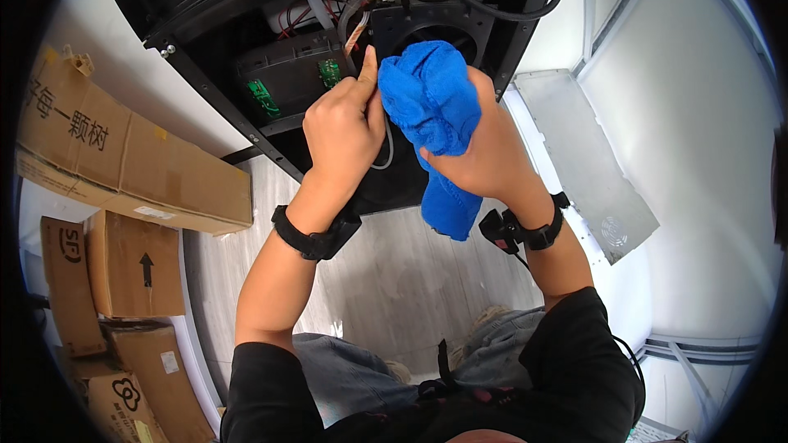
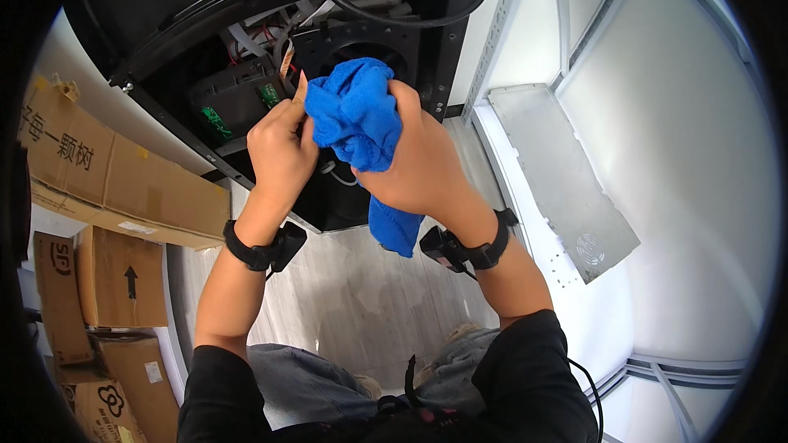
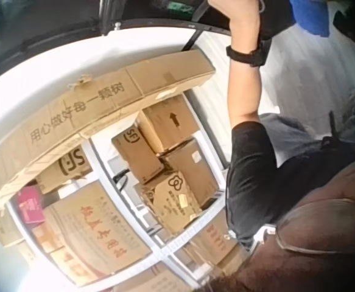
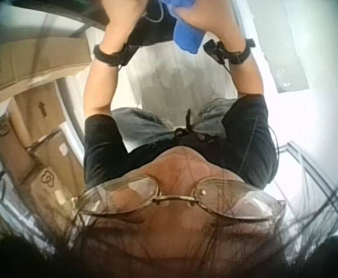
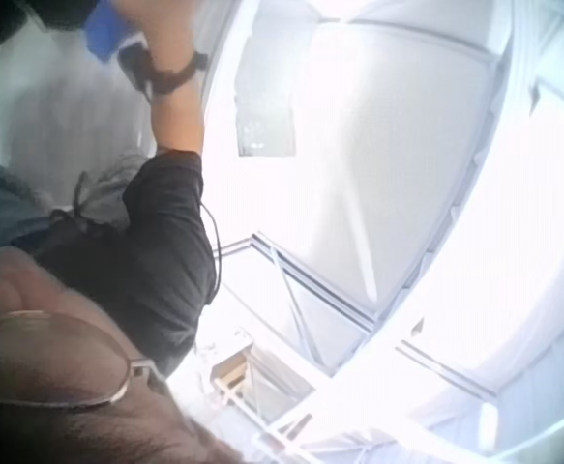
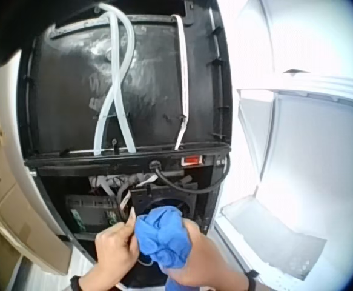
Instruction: The person wipes the interior of an electronic device with a blue cloth, then uses a screwdriver to attach screws to the device's casing. The person secures a metal backplate to the device.
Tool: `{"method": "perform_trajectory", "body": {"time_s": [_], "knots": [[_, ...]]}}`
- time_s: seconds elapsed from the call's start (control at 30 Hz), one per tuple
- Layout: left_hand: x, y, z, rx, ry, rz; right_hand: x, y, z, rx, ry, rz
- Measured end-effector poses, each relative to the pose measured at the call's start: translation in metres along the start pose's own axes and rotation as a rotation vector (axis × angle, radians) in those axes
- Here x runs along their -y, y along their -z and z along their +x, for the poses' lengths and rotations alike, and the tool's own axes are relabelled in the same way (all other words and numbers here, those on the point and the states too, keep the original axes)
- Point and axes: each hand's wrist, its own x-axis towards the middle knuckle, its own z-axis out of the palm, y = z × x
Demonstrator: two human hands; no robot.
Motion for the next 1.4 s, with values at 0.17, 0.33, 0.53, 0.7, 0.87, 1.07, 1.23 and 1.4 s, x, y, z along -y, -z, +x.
{"method": "perform_trajectory", "body": {"time_s": [0.17, 0.33, 0.53, 0.7, 0.87, 1.07, 1.23, 1.4], "knots": [[0.001, 0.003, 0.0, 0.021, 0.001, -0.013, 0.005, 0.012, 0.002, 0.067, 0.028, -0.083], [0.003, -0.001, 0.0, -0.013, 0.004, -0.064, 0.004, 0.018, -0.002, 0.115, 0.133, -0.295], [0.007, 0.002, 0.0, 0.016, 0.001, -0.113, 0.0, -0.002, 0.009, 0.113, 0.159, 0.14], [0.005, 0.003, 0.001, 0.008, -0.028, -0.13, -0.002, -0.004, 0.009, 0.165, 0.104, 0.181], [0.003, 0.005, -0.001, 0.051, 0.056, -0.099, 0.013, 0.006, 0.006, 0.142, 0.126, -0.379], [0.008, 0.006, -0.002, 0.093, 0.071, -0.092, 0.016, -0.001, 0.011, 0.137, 0.058, -0.27], [0.006, 0.005, 0.001, 0.061, 0.021, -0.134, -0.008, -0.005, 0.013, 0.152, -0.039, 0.439], [0.0, 0.007, 0.001, 0.04, 0.051, -0.105, -0.005, 0.014, 0.0, 0.155, 0.073, 0.377]]}}
